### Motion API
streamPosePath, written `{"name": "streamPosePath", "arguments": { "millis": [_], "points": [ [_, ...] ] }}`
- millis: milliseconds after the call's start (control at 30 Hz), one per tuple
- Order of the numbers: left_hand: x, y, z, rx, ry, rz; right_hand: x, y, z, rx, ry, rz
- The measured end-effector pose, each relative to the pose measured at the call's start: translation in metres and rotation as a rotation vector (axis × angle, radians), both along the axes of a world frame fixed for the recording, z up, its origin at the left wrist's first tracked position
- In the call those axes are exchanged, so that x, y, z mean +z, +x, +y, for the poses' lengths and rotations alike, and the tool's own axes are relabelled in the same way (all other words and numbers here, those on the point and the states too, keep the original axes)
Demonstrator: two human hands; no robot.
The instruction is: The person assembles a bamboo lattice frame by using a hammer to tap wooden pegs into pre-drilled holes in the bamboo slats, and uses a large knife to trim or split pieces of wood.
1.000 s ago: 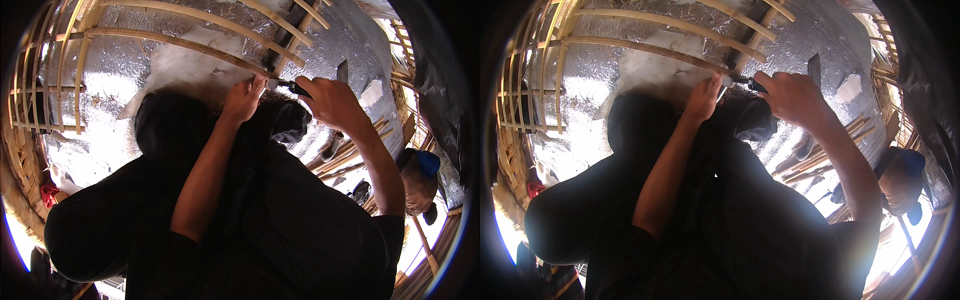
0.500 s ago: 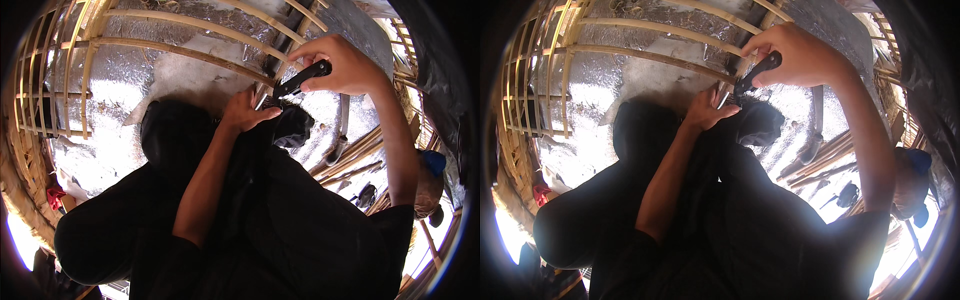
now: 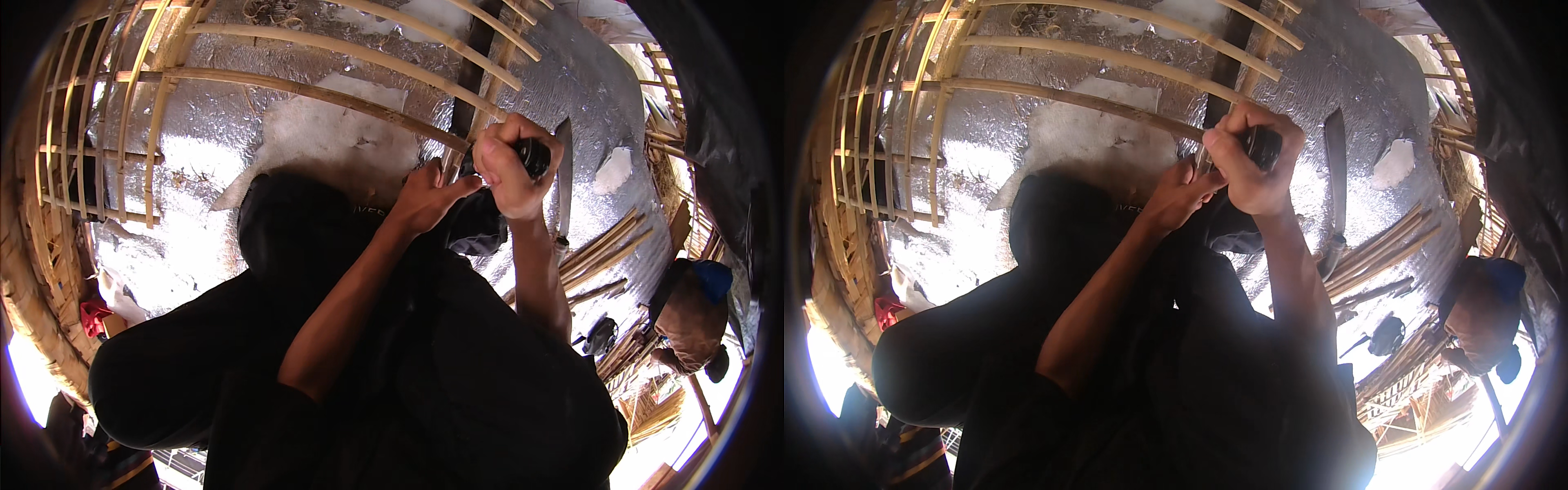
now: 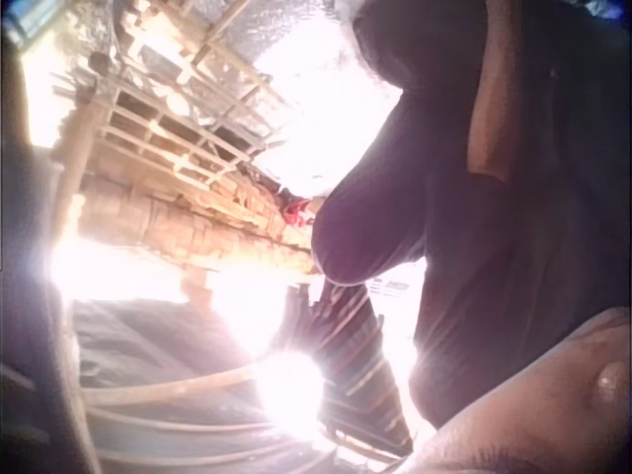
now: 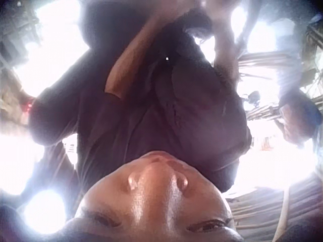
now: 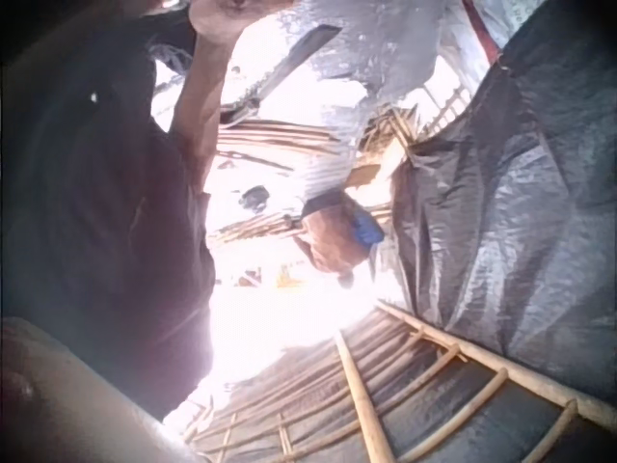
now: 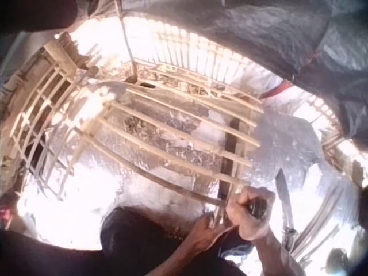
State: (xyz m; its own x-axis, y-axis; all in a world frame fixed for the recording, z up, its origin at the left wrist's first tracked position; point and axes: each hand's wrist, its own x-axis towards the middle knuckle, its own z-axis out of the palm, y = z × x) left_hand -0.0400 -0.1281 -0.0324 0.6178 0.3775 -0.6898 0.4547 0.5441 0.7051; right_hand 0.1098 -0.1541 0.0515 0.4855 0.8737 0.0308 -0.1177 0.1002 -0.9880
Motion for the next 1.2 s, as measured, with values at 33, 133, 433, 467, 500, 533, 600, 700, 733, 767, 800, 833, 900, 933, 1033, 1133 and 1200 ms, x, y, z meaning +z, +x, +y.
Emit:
{"name": "streamPosePath", "arguments": {
  "millis": [33, 133, 433, 467, 500, 533, 600, 700, 733, 767, 800, 833, 900, 933, 1033, 1133, 1200],
  "points": [
    [0.003, 0.004, -0.002, -0.008, 0.024, -0.012, -0.001, -0.004, -0.003, -0.067, 0.065, 0.026],
    [0.018, 0.017, 0.002, 0.004, -0.07, -0.095, 0.007, -0.002, -0.008, -0.05, 0.122, -0.083],
    [0.052, 0.014, -0.005, 0.214, -0.477, -0.247, 0.022, -0.008, -0.016, 0.001, 0.233, -0.197],
    [0.054, 0.014, -0.004, 0.214, -0.466, -0.214, 0.022, -0.008, -0.014, 0.006, 0.225, -0.204],
    [0.055, 0.013, -0.005, 0.211, -0.459, -0.18, 0.022, -0.009, -0.012, 0.008, 0.213, -0.212],
    [0.055, 0.012, -0.006, 0.205, -0.451, -0.147, 0.022, -0.01, -0.012, 0.008, 0.201, -0.22],
    [0.048, -0.001, -0.004, 0.237, -0.462, -0.14, 0.023, -0.012, -0.011, 0.108, 0.183, -0.332],
    [0.042, -0.001, -0.011, 0.343, -0.271, -0.166, 0.013, -0.021, -0.012, 0.134, 0.238, -0.462],
    [0.025, -0.001, -0.015, 0.344, -0.175, -0.195, 0.008, -0.028, -0.014, 0.126, 0.258, -0.488],
    [0.007, 0.0, -0.02, 0.346, -0.077, -0.223, 0.001, -0.032, -0.018, 0.145, 0.268, -0.522],
    [0.005, -0.002, -0.024, 0.226, 0.114, -0.14, -0.001, -0.034, -0.022, 0.165, 0.219, -0.537],
    [0.01, -0.01, -0.03, 0.112, 0.315, -0.054, 0.003, -0.034, -0.025, 0.244, 0.194, -0.502],
    [-0.025, -0.03, -0.04, 0.093, 0.281, -0.008, 0.014, -0.031, -0.025, 0.435, 0.173, -0.489],
    [-0.042, -0.04, -0.045, 0.084, 0.26, 0.013, 0.025, -0.029, -0.022, 0.544, 0.17, -0.515],
    [-0.045, -0.05, -0.049, 0.162, 0.185, -0.014, 0.017, -0.04, -0.016, 0.687, 0.263, -0.288],
    [0.003, -0.056, -0.041, 0.071, 0.312, 0.025, 0.024, -0.043, -0.007, 0.947, 0.192, -0.17],
    [0.023, -0.059, -0.036, 0.029, 0.393, 0.052, 0.027, -0.047, -0.005, 1.054, 0.162, -0.27]
  ]
}}
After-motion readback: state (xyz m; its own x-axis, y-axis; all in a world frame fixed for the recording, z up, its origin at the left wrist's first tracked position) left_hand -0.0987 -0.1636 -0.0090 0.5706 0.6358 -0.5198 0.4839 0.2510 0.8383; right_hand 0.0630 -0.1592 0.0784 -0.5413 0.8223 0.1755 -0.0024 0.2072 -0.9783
